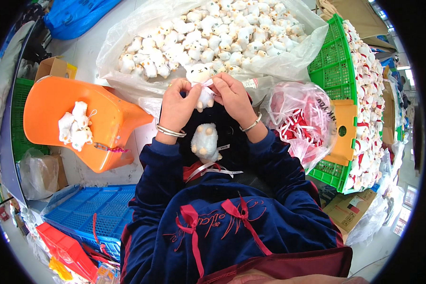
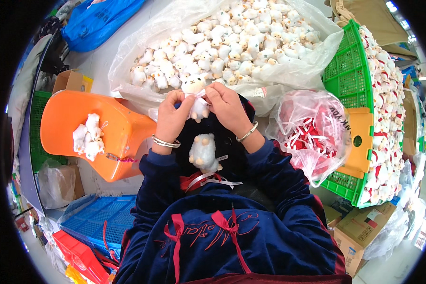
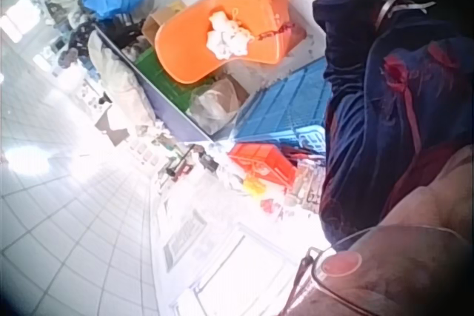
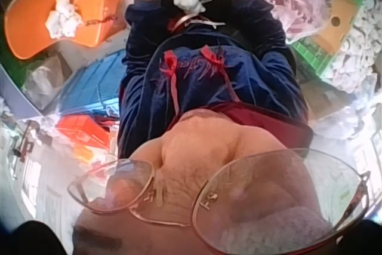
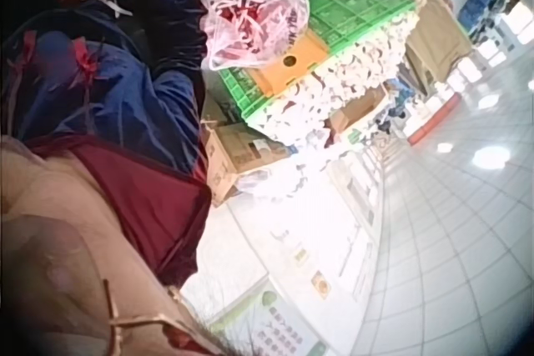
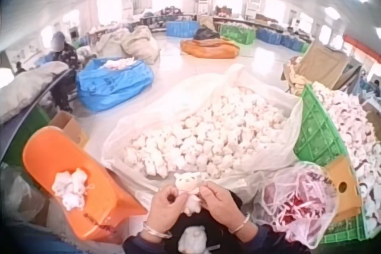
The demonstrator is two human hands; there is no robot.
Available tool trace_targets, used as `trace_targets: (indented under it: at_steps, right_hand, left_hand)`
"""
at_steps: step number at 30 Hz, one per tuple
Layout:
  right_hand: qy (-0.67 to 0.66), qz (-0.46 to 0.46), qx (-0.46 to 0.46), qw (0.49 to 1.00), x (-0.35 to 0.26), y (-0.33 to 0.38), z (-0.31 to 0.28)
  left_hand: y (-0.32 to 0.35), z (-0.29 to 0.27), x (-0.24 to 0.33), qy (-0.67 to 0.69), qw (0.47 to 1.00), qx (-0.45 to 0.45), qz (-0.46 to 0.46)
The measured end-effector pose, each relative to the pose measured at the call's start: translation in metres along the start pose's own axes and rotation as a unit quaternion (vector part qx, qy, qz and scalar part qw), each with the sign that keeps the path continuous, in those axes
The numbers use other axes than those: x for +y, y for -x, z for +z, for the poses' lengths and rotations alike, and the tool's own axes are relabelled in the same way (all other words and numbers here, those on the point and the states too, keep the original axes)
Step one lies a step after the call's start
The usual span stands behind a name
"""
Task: The person sits on the floor and ties red ribbons around the necks of small white plush toys. They pick up each toy, wrap the ribbon, and tie a bow before placing the finished item aside.
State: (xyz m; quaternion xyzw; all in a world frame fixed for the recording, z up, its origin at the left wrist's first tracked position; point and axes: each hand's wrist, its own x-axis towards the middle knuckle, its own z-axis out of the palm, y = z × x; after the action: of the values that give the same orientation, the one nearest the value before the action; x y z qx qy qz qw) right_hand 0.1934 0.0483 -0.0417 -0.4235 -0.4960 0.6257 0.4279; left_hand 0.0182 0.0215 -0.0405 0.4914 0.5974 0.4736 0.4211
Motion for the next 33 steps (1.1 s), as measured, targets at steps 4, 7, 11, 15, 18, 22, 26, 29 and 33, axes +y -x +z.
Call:
trace_targets:
  at_steps: [4,7,11,15,18,22,26,29,33]
  right_hand:
    - [0.024,-0.024,-0.014,0.999,-0.001,0.002,-0.005]
    - [0.144,-0.081,0.005,0.986,-0.008,0.008,0.001]
    - [0.306,-0.055,0.04,0.95,-0.022,0.013,0.013]
    - [0.185,-0.089,0.064,0.976,-0.006,0.007,0.002]
    - [0.038,-0.044,0.086,0.995,-0.021,0.008,-0.04]
    - [-0.021,-0.222,0.214,0.951,-0.086,0.035,-0.161]
    - [-0.252,-0.24,0.193,0.918,-0.108,0.087,-0.231]
    - [0.051,-0.019,0.153,0.987,-0.073,0.075,-0.171]
    - [0.25,-0.071,-0.112,0.959,-0.02,0.087,-0.06]
  left_hand:
    - [-0.001,-0.006,-0.002,0.099,0.995,-0.023,0.002]
    - [0.0,-0.008,-0.002,0.059,0.997,-0.032,0.034]
    - [0.0,-0.002,-0.012,-0.01,0.991,-0.004,0.131]
    - [0.004,-0.007,-0.006,0.062,0.996,-0.049,0.035]
    - [0.003,-0.006,0.002,0.083,0.993,-0.08,-0.002]
    - [0.004,-0.021,-0.002,0.089,0.989,-0.117,-0.005]
    - [0.001,-0.006,-0.011,0.108,0.985,-0.13,-0.033]
    - [0.002,0.001,-0.005,0.098,0.986,-0.134,-0.031]
    - [-0.002,0.014,-0.018,0.1,0.976,-0.185,-0.05]
